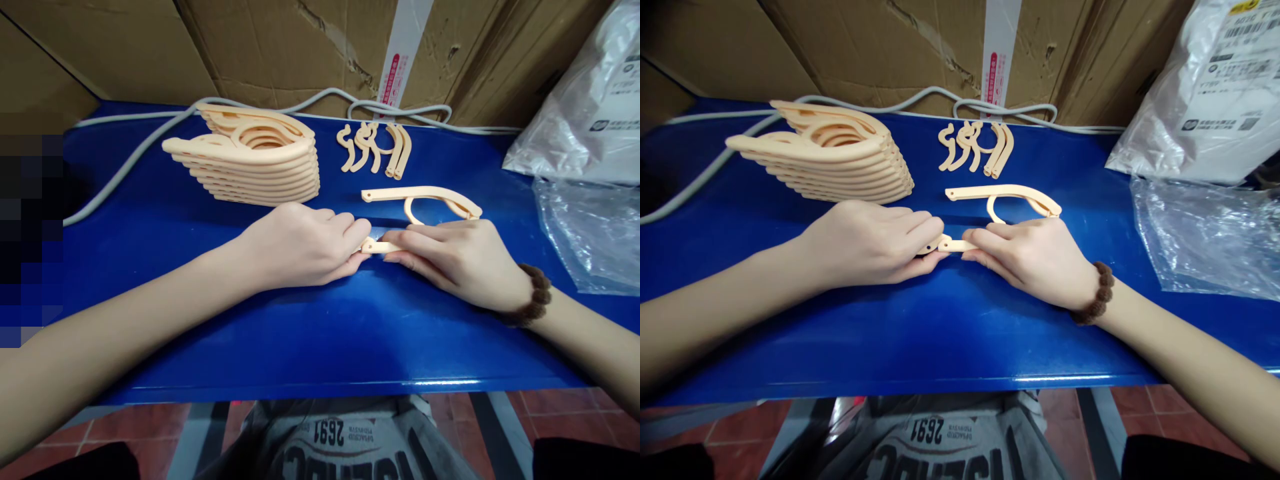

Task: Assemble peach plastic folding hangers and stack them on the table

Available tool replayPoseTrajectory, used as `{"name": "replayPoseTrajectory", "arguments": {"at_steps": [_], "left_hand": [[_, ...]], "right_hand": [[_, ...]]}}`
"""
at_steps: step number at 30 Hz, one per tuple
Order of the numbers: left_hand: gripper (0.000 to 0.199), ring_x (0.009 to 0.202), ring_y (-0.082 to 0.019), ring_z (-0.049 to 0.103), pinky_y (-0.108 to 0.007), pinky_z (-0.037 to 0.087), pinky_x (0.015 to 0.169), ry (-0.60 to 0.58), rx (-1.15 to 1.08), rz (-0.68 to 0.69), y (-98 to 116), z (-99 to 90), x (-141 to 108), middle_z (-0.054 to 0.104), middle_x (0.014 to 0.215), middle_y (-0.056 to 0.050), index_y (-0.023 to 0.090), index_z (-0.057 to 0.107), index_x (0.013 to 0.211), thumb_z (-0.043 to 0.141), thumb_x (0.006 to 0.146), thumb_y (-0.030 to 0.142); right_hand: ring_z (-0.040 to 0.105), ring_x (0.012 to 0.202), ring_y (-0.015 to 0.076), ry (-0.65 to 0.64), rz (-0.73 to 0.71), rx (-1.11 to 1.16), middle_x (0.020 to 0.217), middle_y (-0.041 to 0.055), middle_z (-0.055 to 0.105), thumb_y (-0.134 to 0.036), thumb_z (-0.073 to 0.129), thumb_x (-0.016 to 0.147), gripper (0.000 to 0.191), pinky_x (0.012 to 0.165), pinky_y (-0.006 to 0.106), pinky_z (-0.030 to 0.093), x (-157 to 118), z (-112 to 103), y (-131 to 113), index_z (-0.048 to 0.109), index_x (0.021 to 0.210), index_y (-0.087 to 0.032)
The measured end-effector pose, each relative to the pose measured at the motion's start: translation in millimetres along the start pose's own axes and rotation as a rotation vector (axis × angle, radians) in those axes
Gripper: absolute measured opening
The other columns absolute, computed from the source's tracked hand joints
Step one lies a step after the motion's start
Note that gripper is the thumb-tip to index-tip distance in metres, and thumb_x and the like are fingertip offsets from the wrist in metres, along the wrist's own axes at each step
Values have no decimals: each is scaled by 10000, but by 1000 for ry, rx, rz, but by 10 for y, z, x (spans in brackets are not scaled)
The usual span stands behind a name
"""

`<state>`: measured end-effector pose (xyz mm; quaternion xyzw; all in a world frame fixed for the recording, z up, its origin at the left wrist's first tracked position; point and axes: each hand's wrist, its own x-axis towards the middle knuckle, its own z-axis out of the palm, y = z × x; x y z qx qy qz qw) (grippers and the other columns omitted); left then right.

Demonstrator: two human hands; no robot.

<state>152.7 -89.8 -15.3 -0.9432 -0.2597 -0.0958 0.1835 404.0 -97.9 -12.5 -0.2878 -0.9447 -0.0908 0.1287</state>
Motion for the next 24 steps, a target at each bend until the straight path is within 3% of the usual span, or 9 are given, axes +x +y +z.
{"name": "replayPoseTrajectory", "arguments": {"at_steps": [17, 24], "left_hand": [[316, 538, -177, 599, -305, 173, 464, -2, -68, -36, 9, 5, -6, 621, 603, -32, 182, 601, 806, 374, 997, 288], [274, 579, -196, 631, -306, 182, 480, -62, -92, -67, 11, 4, -15, 640, 628, -38, 183, 605, 847, 480, 965, 396]], "right_hand": [[590, 587, 103, 49, -56, -150, 763, -13, 712, -343, 415, 1089, 318, 578, 264, 345, 17, -24, -56, 690, 1063, -187], [608, 609, 109, 30, -48, -144, 765, -12, 710, -360, 406, 1089, 332, 589, 275, 354, 10, -11, -46, 692, 1064, -193]]}}
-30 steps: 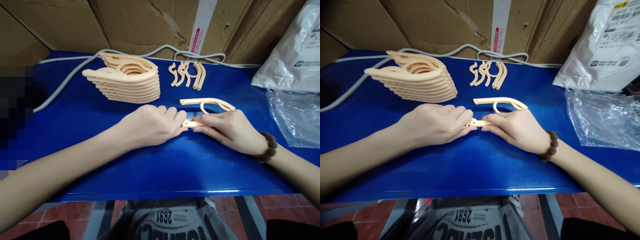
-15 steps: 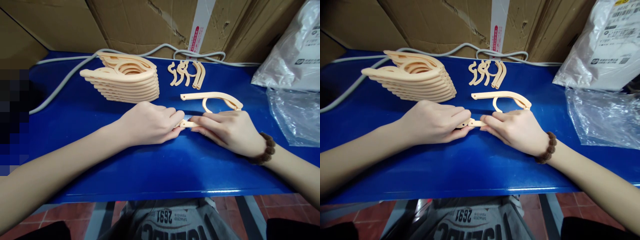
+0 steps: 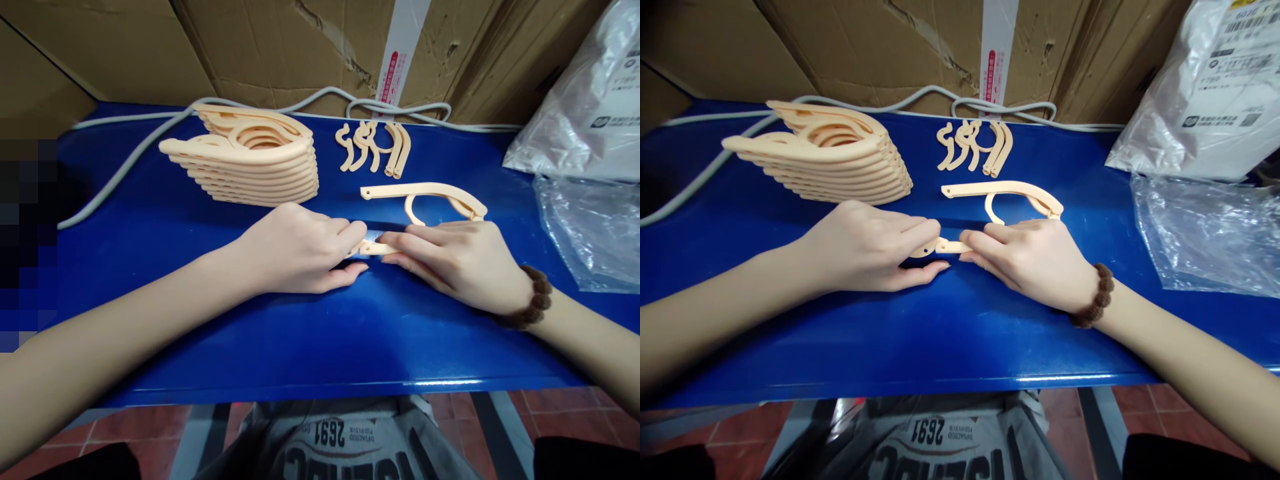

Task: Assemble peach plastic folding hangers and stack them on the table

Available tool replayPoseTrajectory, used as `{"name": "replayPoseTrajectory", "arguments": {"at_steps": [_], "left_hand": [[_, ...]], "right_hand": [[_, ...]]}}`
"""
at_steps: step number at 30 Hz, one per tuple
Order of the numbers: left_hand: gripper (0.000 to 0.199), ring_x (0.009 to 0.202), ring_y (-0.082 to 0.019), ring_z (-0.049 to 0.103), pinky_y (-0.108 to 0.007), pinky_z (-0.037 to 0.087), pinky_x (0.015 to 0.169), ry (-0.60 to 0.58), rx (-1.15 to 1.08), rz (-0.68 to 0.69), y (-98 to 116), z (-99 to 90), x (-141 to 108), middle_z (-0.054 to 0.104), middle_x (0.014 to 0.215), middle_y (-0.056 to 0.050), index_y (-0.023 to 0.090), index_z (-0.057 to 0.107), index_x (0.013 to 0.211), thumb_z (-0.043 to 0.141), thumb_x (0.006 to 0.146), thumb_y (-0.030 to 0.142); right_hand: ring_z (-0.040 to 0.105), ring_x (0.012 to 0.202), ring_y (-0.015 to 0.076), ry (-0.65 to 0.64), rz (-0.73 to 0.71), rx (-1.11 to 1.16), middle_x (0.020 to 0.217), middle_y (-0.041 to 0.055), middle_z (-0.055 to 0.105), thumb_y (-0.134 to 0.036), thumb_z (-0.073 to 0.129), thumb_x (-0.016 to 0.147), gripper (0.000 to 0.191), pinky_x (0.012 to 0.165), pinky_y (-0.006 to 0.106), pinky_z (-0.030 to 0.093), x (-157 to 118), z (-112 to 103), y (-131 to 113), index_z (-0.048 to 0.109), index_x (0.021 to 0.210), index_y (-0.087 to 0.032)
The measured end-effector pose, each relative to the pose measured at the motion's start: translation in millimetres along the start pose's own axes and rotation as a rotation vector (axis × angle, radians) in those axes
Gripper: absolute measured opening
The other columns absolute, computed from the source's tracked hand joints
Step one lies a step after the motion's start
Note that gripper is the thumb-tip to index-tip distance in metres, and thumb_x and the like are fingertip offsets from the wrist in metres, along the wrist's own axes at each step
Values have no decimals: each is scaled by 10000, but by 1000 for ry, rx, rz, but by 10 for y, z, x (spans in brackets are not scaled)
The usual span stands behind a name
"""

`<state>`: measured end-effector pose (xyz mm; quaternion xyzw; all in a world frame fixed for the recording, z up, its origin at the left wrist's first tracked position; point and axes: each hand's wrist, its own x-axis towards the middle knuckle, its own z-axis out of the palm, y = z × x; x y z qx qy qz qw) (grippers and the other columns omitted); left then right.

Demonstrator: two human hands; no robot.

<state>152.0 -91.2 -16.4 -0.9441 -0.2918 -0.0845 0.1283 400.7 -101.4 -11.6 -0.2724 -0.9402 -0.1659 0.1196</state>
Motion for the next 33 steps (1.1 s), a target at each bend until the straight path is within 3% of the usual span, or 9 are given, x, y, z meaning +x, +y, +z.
{"name": "replayPoseTrajectory", "arguments": {"at_steps": [10, 18, 26, 33], "left_hand": [[271, 504, -194, 613, -306, 220, 460, 174, 6, 63, 1, 29, -26, 592, 579, -8, 174, 586, 802, 515, 967, 376], [261, 513, -175, 614, -295, 261, 462, 176, 1, 68, 26, 6, -15, 601, 594, 2, 183, 567, 819, 500, 981, 376], [299, 493, -175, 623, -300, 251, 441, 259, 1, 110, 10, 68, -24, 605, 593, 7, 174, 560, 801, 506, 992, 398], [288, 475, -161, 622, -286, 218, 432, 194, -71, 141, -49, 110, -17, 617, 603, 9, 171, 548, 796, 401, 1016, 284]], "right_hand": [[631, 623, 119, 19, -8, -1, 790, -18, 727, -355, 436, 1081, 300, 581, 276, 359, -8, -20, 24, 685, 1058, -188], [651, 627, 121, 12, -6, -21, 802, -19, 743, -349, 432, 1082, 296, 570, 282, 366, -6, -58, 41, 683, 1059, -193], [702, 681, 130, 22, 4, 54, 831, -11, 755, -345, 443, 1080, 294, 574, 271, 385, -12, -41, 26, 683, 1060, -174], [725, 711, 149, -38, 45, 171, 903, 7, 776, -353, 436, 1081, 310, 585, 277, 406, -11, -14, 27, 688, 1074, -174]]}}
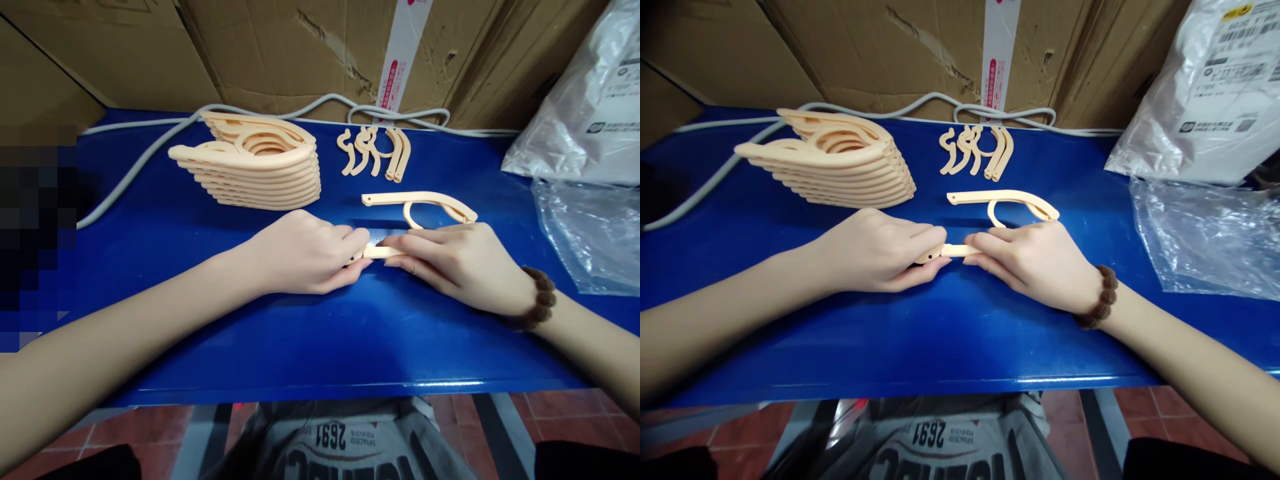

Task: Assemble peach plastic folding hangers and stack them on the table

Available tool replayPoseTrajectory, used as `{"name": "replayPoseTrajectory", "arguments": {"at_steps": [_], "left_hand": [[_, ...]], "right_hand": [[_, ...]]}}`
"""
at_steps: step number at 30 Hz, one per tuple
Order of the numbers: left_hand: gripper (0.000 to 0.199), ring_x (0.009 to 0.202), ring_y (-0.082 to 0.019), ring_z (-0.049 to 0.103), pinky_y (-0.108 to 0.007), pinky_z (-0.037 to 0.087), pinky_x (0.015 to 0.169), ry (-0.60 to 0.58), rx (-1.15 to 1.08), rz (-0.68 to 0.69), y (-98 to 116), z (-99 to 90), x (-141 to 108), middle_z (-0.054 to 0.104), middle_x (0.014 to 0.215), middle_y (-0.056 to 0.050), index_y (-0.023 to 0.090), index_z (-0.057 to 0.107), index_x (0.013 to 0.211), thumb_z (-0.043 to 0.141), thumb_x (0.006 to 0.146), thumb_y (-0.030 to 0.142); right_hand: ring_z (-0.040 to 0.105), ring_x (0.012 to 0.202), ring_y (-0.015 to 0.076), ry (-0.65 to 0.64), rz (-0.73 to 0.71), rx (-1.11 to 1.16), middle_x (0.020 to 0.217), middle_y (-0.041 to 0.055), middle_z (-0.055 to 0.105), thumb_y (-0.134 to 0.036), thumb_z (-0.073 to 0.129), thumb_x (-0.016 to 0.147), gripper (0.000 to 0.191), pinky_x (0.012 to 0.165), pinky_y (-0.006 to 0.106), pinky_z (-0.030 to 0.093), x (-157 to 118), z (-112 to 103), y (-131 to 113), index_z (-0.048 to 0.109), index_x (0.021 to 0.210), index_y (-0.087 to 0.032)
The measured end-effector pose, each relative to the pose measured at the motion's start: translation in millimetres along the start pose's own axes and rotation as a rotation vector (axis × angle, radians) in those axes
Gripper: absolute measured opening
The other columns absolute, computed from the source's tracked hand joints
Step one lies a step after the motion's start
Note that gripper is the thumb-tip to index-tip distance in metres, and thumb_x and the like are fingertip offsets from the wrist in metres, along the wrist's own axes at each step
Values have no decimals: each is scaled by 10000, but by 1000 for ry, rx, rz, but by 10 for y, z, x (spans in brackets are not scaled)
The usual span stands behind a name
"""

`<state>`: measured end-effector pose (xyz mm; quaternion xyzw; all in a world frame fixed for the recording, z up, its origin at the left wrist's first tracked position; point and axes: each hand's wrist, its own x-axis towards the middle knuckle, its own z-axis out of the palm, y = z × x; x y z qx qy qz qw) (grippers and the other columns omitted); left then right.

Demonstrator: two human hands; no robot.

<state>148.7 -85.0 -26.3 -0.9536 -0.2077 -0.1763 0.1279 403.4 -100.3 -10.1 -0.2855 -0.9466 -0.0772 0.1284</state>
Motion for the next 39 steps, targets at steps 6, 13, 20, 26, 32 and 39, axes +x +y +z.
{"name": "replayPoseTrajectory", "arguments": {"at_steps": [6, 13, 20, 26, 32, 39], "left_hand": [[255, 451, -161, 606, -279, 183, 432, 7, -10, -33, 6, 14, 12, 583, 574, 25, 173, 546, 771, 438, 984, 262], [232, 431, -160, 585, -257, 129, 434, -7, 25, -99, 0, 20, 6, 601, 578, 22, 168, 554, 773, 452, 963, 254], [221, 430, -168, 574, -256, 116, 439, -41, 29, -146, 5, 7, 2, 625, 585, 9, 172, 556, 775, 443, 946, 256], [213, 421, -168, 567, -253, 130, 427, -75, 33, -171, 21, -13, 1, 635, 593, 4, 175, 560, 783, 418, 927, 243], [217, 424, -177, 578, -264, 132, 426, -69, 52, -164, 43, -41, 4, 617, 585, 2, 172, 564, 783, 400, 906, 243], [156, 438, -187, 565, -308, 188, 435, -73, 1, -133, 74, -44, -10, 582, 571, -3, 194, 522, 745, 390, 819, 231]], "right_hand": [[748, 787, 161, -31, 13, 38, 980, 9, 790, -362, 461, 1072, 281, 606, 271, 428, -19, -15, 17, 691, 1086, -202], [742, 837, 181, -1, 40, 14, 959, 36, 781, -370, 498, 1054, 277, 659, 286, 470, -38, -77, 52, 699, 1096, -184], [656, 787, 221, 75, 232, -8, 870, 62, 731, -372, 500, 1033, 254, 674, 359, 476, -3, -202, 116, 702, 988, -225], [630, 878, 284, 81, 415, -75, 955, 99, 686, -416, 532, 1000, 227, 727, 419, 471, -14, -155, 238, 655, 947, -233], [672, 843, 264, 32, 488, 124, 971, 69, 703, -399, 614, 942, 169, 701, 387, 481, -45, -31, 343, 625, 989, -237], [658, 790, 209, 33, 405, 296, 934, 52, 694, -297, 585, 945, 90, 713, 355, 499, -8, -41, 302, 610, 902, -222]]}}
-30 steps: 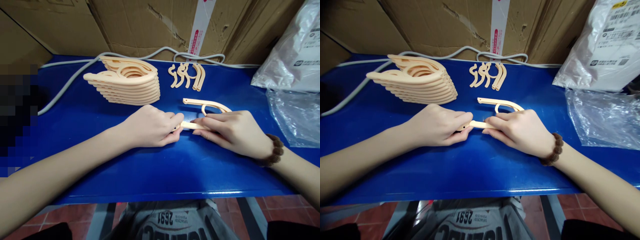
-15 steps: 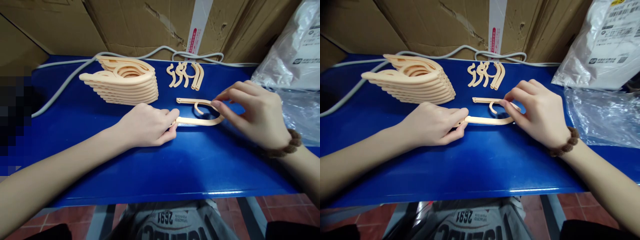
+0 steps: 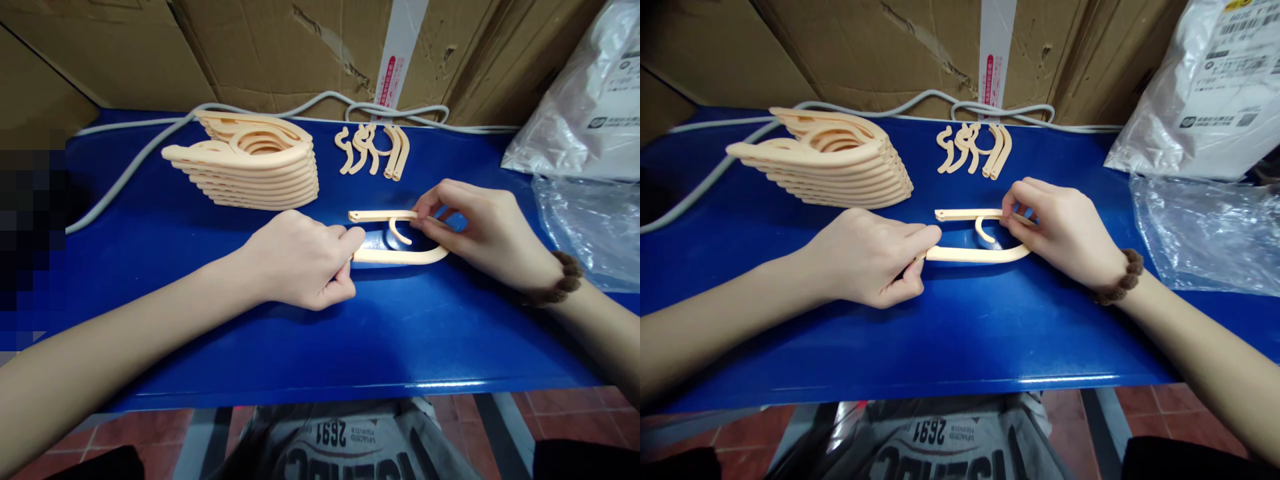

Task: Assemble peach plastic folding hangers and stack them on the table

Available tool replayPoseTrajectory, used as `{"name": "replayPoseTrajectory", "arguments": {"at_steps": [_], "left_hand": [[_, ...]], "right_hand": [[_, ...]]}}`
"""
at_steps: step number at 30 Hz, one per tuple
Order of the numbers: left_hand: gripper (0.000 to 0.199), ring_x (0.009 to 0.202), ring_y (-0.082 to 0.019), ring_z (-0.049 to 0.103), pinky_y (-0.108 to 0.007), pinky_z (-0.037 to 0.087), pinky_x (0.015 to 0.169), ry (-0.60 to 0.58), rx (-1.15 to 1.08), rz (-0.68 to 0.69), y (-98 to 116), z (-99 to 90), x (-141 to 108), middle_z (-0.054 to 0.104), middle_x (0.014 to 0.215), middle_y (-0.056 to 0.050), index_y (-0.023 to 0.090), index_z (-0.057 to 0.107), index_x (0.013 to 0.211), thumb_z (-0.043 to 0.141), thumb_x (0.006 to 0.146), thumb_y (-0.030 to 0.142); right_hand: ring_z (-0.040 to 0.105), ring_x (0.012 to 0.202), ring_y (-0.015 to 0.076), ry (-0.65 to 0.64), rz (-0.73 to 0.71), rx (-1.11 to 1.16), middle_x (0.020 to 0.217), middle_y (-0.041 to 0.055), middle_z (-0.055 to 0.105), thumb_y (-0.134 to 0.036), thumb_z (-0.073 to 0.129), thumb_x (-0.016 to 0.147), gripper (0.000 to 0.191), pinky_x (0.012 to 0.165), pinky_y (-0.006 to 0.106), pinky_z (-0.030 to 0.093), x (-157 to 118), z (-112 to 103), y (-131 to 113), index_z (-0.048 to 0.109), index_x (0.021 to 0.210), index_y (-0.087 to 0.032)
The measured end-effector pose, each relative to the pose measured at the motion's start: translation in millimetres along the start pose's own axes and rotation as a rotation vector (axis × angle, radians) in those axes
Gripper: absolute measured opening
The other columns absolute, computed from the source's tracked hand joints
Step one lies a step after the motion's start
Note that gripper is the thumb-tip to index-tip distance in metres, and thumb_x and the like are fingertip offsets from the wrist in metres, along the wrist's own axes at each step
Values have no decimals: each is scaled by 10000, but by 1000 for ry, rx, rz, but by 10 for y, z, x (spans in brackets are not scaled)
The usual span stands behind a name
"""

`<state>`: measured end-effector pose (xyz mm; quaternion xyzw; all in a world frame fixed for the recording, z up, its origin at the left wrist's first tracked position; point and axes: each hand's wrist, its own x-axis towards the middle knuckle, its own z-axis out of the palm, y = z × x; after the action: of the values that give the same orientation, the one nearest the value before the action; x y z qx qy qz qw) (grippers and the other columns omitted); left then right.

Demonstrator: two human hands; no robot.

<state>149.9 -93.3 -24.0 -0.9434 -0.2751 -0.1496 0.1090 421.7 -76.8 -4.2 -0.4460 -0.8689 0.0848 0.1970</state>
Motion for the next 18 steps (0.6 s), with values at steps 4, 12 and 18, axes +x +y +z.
{"name": "replayPoseTrajectory", "arguments": {"at_steps": [4, 12, 18], "left_hand": [[119, 503, -189, 550, -338, 270, 458, 12, -71, 83, 9, 4, 0, 565, 598, -7, 204, 514, 765, 405, 810, 216], [88, 850, -265, 553, -361, 422, 668, -16, -177, 218, 15, -48, 55, 616, 868, -93, 163, 557, 859, 483, 823, 131], [179, 960, -266, 571, -386, 472, 822, -86, -374, 198, 25, -59, 55, 652, 978, -95, 152, 572, 925, 448, 853, 46]], "right_hand": [[628, 802, 201, -16, -50, -34, 968, 67, 654, -267, 544, 963, 71, 699, 346, 493, 8, -6, 15, 573, 917, -222], [631, 846, 205, -40, -67, -63, 1108, 100, 633, -204, 419, 982, 252, 760, 377, 489, -1, -16, 28, 671, 975, -208], [636, 804, 210, -9, -24, -111, 1111, 105, 648, -232, 476, 957, 275, 728, 388, 502, -3, -18, 67, 736, 1038, -200]]}}
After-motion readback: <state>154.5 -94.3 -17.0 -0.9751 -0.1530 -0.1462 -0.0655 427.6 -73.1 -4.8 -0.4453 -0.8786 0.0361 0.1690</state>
